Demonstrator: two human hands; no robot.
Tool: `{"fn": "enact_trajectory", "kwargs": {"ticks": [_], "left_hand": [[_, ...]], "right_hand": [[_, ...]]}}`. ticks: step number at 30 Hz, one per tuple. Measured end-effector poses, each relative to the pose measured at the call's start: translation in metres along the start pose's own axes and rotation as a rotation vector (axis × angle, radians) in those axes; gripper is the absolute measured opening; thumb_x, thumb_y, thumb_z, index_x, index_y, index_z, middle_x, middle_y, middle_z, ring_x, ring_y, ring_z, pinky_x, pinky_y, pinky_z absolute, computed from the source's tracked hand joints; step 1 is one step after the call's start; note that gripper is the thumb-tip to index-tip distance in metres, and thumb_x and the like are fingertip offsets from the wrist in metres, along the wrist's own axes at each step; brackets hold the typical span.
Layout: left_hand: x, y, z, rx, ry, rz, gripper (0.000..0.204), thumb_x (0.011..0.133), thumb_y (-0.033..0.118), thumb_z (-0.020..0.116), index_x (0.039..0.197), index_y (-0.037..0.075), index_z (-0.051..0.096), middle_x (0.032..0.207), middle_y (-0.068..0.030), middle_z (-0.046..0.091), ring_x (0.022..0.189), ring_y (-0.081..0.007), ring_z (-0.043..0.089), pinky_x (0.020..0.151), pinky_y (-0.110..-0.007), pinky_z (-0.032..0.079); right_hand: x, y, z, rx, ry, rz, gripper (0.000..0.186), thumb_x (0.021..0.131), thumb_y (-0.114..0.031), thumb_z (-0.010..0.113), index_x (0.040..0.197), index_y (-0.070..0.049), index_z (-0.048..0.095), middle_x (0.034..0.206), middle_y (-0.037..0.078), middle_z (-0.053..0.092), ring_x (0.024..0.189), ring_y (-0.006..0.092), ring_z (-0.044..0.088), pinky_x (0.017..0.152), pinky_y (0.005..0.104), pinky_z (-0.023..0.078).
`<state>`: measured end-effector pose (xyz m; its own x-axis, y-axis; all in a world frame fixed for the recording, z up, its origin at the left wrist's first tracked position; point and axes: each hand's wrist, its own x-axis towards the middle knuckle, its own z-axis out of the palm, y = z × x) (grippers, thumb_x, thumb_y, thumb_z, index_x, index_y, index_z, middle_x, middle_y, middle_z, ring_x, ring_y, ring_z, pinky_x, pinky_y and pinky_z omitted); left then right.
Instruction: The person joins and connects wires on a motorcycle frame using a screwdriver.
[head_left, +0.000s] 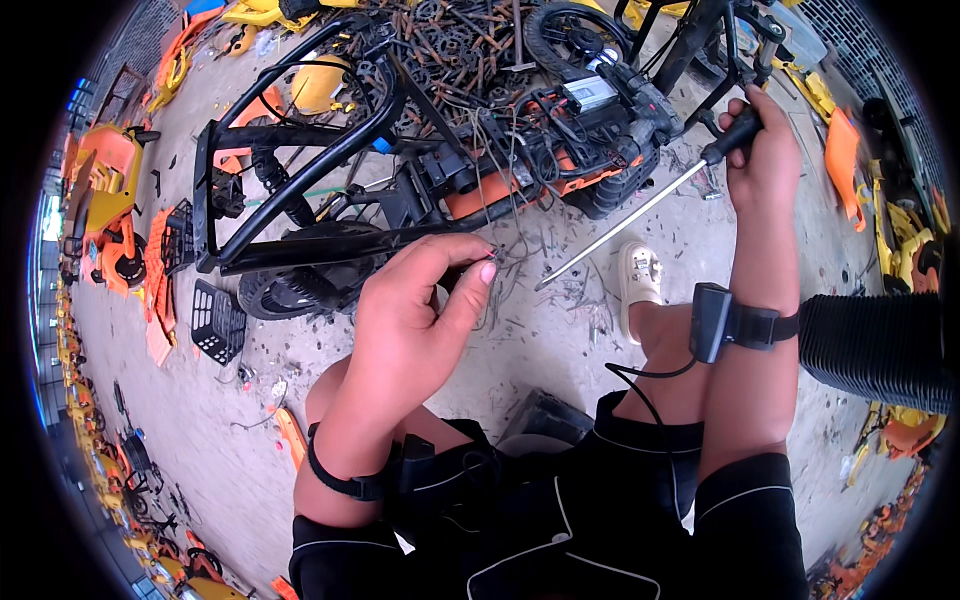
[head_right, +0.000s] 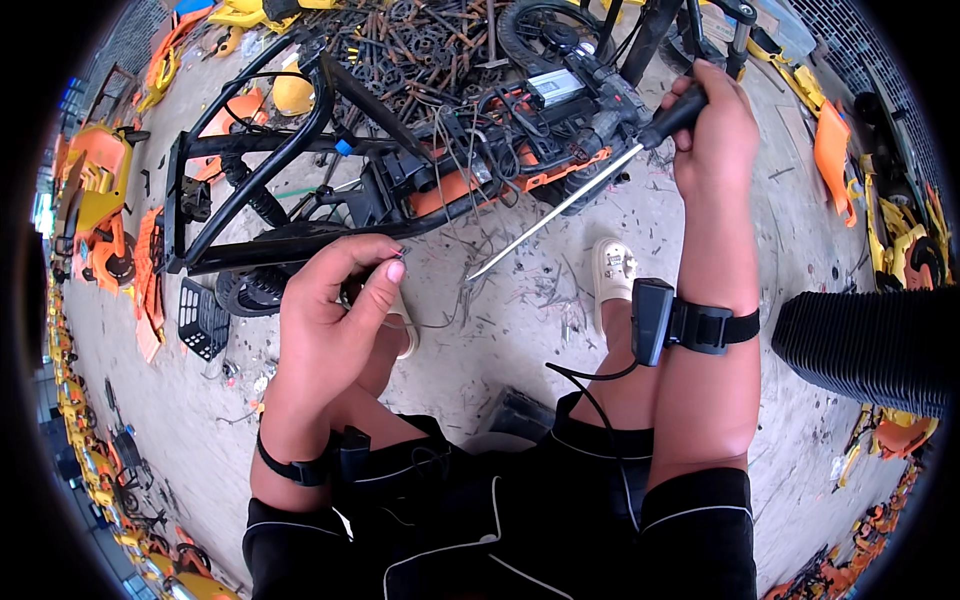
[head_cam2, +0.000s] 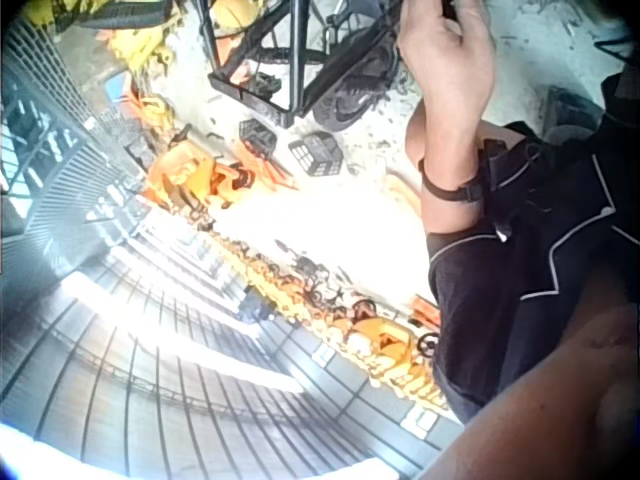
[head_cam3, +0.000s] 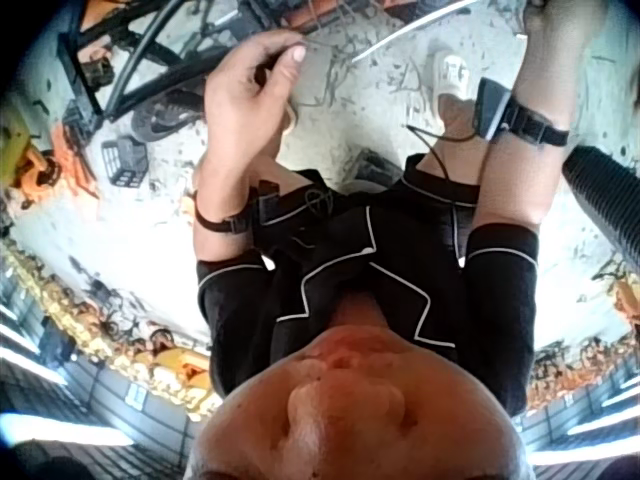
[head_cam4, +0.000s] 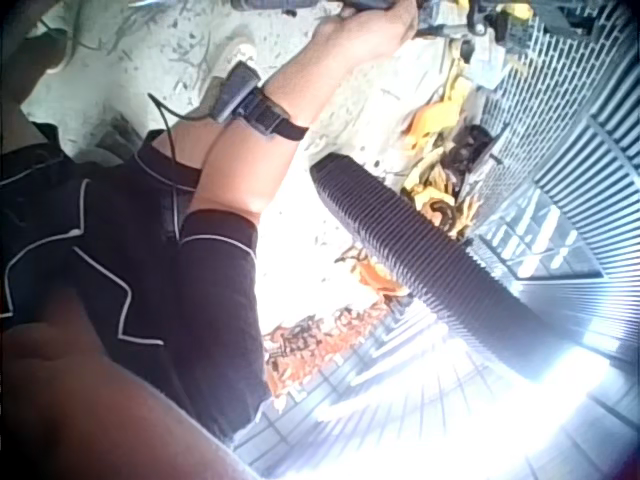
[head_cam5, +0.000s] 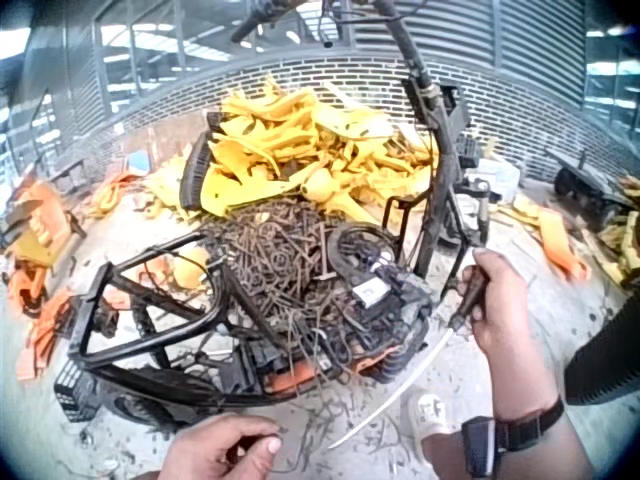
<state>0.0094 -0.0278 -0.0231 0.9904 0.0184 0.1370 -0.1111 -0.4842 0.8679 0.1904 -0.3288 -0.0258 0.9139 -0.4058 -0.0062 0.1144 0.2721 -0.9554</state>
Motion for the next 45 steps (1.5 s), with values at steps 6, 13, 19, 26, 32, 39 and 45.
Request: {"fn": "enact_trajectory", "kwargs": {"ticks": [6, 13, 19, 26, 32, 39, 45], "left_hand": [[0.001, -0.001, 0.0, 0.004, -0.018, 0.022, 0.014, 0.088, 0.007, 0.069, 0.102, 0.004, 0.067, 0.09, -0.0068, 0.068, 0.061, -0.0135, 0.052, 0.051, -0.026, 0.039], [0.001, 0.003, 0.003, 0.002, -0.077, 0.098, 0.014, 0.087, 0.006, 0.07, 0.101, 0.003, 0.067, 0.089, -0.0085, 0.068, 0.074, -0.0199, 0.062, 0.059, -0.029, 0.047], [0.002, 0.008, 0.003, 0.027, -0.099, 0.093, 0.015, 0.087, 0.007, 0.07, 0.101, 0.003, 0.067, 0.089, -0.0093, 0.068, 0.075, -0.0215, 0.063, 0.061, -0.03, 0.048], [0.001, 0.007, 0.003, 0.031, -0.088, 0.105, 0.014, 0.087, 0.007, 0.07, 0.1, 0.003, 0.067, 0.089, -0.0088, 0.068, 0.073, -0.0209, 0.062, 0.057, -0.029, 0.046], [0.001, 0.007, 0.003, 0.037, -0.084, 0.082, 0.013, 0.088, 0.009, 0.069, 0.1, 0.004, 0.067, 0.087, -0.0086, 0.068, 0.071, -0.0206, 0.062, 0.056, -0.029, 0.046], [0.001, 0.007, 0.005, 0.032, -0.067, 0.093, 0.012, 0.089, 0.01, 0.069, 0.099, 0.004, 0.068, 0.087, -0.0084, 0.068, 0.07, -0.0203, 0.061, 0.055, -0.029, 0.046], [0.001, 0.006, 0.006, 0.031, -0.016, 0.092, 0.012, 0.088, 0.011, 0.07, 0.098, 0.005, 0.068, 0.088, -0.0076, 0.069, 0.067, -0.0183, 0.061, 0.053, -0.028, 0.045]], "right_hand": [[0.021, 0.007, -0.02, 0.173, 0.076, 0.181, 0.023, 0.091, -0.013, 0.063, 0.106, 0.003, 0.055, 0.088, 0.015, 0.064, 0.067, 0.0208, 0.063, 0.038, 0.0243, 0.034], [0.015, 0.007, -0.014, 0.162, 0.115, 0.2, 0.025, 0.091, -0.013, 0.064, 0.105, 0.004, 0.054, 0.091, 0.018, 0.063, 0.068, 0.0213, 0.063, 0.038, 0.0247, 0.032], [0.015, 0.006, -0.016, 0.136, 0.105, 0.189, 0.025, 0.092, -0.013, 0.064, 0.105, 0.005, 0.053, 0.091, 0.018, 0.063, 0.068, 0.021, 0.063, 0.038, 0.0248, 0.032], [0.015, 0.005, -0.018, 0.184, 0.108, 0.157, 0.024, 0.091, -0.012, 0.061, 0.107, 0.004, 0.052, 0.089, 0.016, 0.062, 0.069, 0.0216, 0.063, 0.039, 0.0245, 0.033], [0.005, -0.005, -0.018, 0.378, -0.065, 0.083, 0.023, 0.087, -0.011, 0.051, 0.106, 0.003, 0.048, 0.093, 0.012, 0.056, 0.075, 0.0198, 0.055, 0.048, 0.0231, 0.035], [0.008, -0.006, -0.03, 0.578, -0.27, -0.036, 0.026, 0.083, -0.012, 0.05, 0.104, 0.003, 0.049, 0.096, 0.012, 0.05, 0.08, 0.0205, 0.047, 0.068, 0.0325, 0.038], [-0.014, -0.034, -0.026, 0.537, -0.368, -0.296, 0.035, 0.083, -0.014, 0.056, 0.114, 0.003, 0.051, 0.099, 0.014, 0.052, 0.087, 0.022, 0.047, 0.076, 0.0349, 0.038]]}}
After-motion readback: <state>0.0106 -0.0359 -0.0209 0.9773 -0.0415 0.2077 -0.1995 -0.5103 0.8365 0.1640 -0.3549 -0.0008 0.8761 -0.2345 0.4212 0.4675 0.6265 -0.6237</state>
